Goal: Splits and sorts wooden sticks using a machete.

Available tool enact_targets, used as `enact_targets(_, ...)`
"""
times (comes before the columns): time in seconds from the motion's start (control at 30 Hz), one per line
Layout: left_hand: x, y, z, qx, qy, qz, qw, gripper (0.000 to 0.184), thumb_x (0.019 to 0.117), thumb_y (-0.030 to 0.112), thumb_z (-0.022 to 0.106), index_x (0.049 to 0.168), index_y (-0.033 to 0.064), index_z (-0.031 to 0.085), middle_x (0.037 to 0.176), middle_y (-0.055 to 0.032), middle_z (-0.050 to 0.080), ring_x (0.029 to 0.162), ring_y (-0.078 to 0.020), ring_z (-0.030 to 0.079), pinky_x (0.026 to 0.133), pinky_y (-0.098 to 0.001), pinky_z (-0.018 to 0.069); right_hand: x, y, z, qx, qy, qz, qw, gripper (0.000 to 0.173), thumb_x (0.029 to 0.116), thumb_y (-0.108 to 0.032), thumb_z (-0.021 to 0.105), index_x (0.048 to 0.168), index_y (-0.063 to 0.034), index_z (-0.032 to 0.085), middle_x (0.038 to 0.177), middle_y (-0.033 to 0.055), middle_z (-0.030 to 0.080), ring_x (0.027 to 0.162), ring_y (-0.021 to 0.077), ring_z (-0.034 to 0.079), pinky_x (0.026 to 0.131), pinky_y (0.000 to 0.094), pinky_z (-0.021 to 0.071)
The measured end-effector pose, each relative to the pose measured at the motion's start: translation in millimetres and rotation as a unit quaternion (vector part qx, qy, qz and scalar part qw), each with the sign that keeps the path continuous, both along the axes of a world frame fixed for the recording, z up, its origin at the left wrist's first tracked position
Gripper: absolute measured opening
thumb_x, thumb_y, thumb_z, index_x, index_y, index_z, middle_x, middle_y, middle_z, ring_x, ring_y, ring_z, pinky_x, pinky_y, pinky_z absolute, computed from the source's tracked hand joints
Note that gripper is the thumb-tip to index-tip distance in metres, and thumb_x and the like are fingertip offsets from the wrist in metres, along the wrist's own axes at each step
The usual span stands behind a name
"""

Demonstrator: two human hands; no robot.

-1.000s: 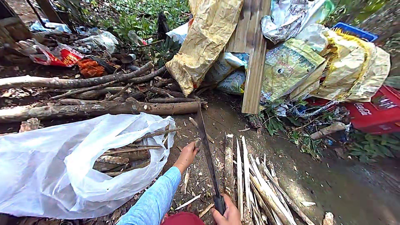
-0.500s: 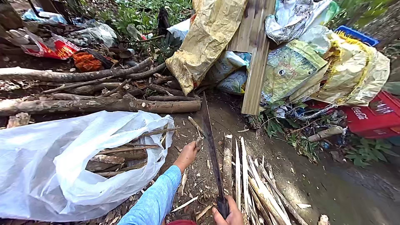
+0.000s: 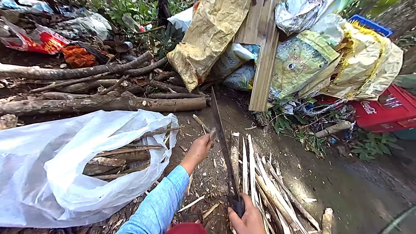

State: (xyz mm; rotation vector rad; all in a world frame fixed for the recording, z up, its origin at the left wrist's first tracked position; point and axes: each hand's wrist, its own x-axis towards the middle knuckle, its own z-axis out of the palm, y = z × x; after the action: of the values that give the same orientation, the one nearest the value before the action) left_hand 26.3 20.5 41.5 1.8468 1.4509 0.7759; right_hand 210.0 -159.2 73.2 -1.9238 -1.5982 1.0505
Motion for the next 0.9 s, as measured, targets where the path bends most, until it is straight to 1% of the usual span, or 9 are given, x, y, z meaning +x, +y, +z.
enact_targets(0.13, -7.4, 5.6, -71.1, -0.119, 0.014, -0.003, 0.993, 0.041, 0.1064, 0.012, 0.054, 0.143, -0.0061, 0.052, 0.137, -0.0271, 0.061, 0.129, -0.038, 0.06, 0.114, -0.0511, 0.0439, -6.8, 16.9, -24.1, -0.114, -0.041, 0.002, 0.993, 0.051, 0.0876, -0.013, 0.067, 0.133, 0.0054, 0.054, 0.088, 0.02, 0.067, 0.08, 0.0336, 0.067, 0.075, 0.0533, 0.0532)
enact_targets(0.2, -16.6, 4.6, -96.0, -0.142, -0.008, 0.01, 0.99, 0.056, 0.1017, 0.011, 0.063, 0.151, -0.0041, 0.043, 0.15, -0.0266, 0.052, 0.139, -0.0379, 0.053, 0.119, -0.0497, 0.0398, -5.1, 24.1, -35.6, -0.11, -0.008, -0.027, 0.994, 0.049, 0.0849, -0.01, 0.067, 0.13, 0.0061, 0.055, 0.086, 0.0186, 0.066, 0.074, 0.0307, 0.066, 0.071, 0.051, 0.0537)
enact_targets(0.3, -20.5, -1.4, -99.9, -0.138, -0.03, 0.035, 0.989, 0.074, 0.0965, 0.013, 0.072, 0.158, -0.0019, 0.032, 0.156, -0.0256, 0.045, 0.142, -0.0374, 0.049, 0.12, -0.0488, 0.0386, 3.7, 23.6, -44.8, -0.112, 0.054, -0.042, 0.991, 0.047, 0.0835, -0.007, 0.065, 0.128, 0.0035, 0.054, 0.077, 0.0137, 0.063, 0.058, 0.0237, 0.063, 0.059, 0.0445, 0.0558)
enact_targets(0.43, -9.6, 13.0, -89.1, -0.116, -0.03, 0.027, 0.992, 0.078, 0.0982, 0.016, 0.071, 0.161, 0.0006, 0.027, 0.158, -0.0235, 0.044, 0.146, -0.0357, 0.045, 0.122, -0.0484, 0.035, 2.4, 21.0, -40.4, -0.118, 0.042, -0.025, 0.992, 0.049, 0.0834, -0.008, 0.066, 0.129, 0.0049, 0.054, 0.08, 0.0161, 0.064, 0.064, 0.027, 0.063, 0.064, 0.0482, 0.0541)
enact_targets(0.63, -1.2, -39.9, -53.6, -0.212, -0.226, 0.1, 0.946, 0.042, 0.1105, 0.021, 0.046, 0.139, -0.0091, 0.049, 0.132, -0.0267, 0.06, 0.12, -0.0335, 0.062, 0.103, -0.0471, 0.0503, -19.7, 36.5, -39.2, -0.121, 0.021, -0.008, 0.992, 0.053, 0.0897, -0.016, 0.068, 0.136, 0.0044, 0.053, 0.1, 0.0222, 0.068, 0.091, 0.0348, 0.068, 0.084, 0.0539, 0.0544)
enact_targets(0.7, 1.5, -82.1, -38.8, -0.315, -0.269, 0.015, 0.91, 0.053, 0.1099, 0.033, 0.039, 0.146, -0.0058, 0.042, 0.137, -0.023, 0.058, 0.12, -0.0301, 0.061, 0.101, -0.0464, 0.0509, -31.6, 47.6, -38.4, -0.118, 0.042, -0.012, 0.992, 0.051, 0.0909, -0.017, 0.068, 0.135, 0.0045, 0.052, 0.102, 0.0225, 0.068, 0.094, 0.0353, 0.068, 0.086, 0.0545, 0.0546)
enact_targets(0.77, 5.2, -115.0, -32.6, -0.346, -0.285, -0.025, 0.894, 0.073, 0.0978, 0.048, 0.048, 0.151, -0.0013, 0.036, 0.124, -0.0145, 0.064, 0.105, -0.0201, 0.067, 0.091, -0.041, 0.0576, -46.3, 56.5, -38.4, -0.112, 0.066, -0.001, 0.992, 0.051, 0.0946, -0.019, 0.068, 0.135, 0.0051, 0.05, 0.108, 0.0231, 0.068, 0.102, 0.035, 0.069, 0.091, 0.0538, 0.0549)
enact_targets(0.83, 7.1, -125.5, -30.6, -0.333, -0.31, 0.02, 0.89, 0.068, 0.099, 0.043, 0.049, 0.151, 0.0011, 0.034, 0.116, -0.0107, 0.067, 0.099, -0.0143, 0.069, 0.088, -0.0363, 0.0598, -58.2, 61.4, -37.9, -0.11, 0.077, 0.037, 0.99, 0.051, 0.0965, -0.017, 0.065, 0.139, 0.0044, 0.046, 0.122, 0.0231, 0.065, 0.115, 0.0338, 0.065, 0.1, 0.0502, 0.0526)
enact_targets(0.9, 6.7, -121.5, -29.6, -0.296, -0.323, 0.106, 0.893, 0.047, 0.1097, 0.027, 0.04, 0.147, -0.0009, 0.04, 0.116, -0.0136, 0.065, 0.1, -0.0146, 0.066, 0.09, -0.0347, 0.0565, -59.4, 64.6, -35.8, -0.101, 0.079, 0.119, 0.985, 0.057, 0.1, -0.021, 0.061, 0.148, 0.0044, 0.044, 0.144, 0.0256, 0.053, 0.137, 0.0372, 0.05, 0.116, 0.051, 0.0395)
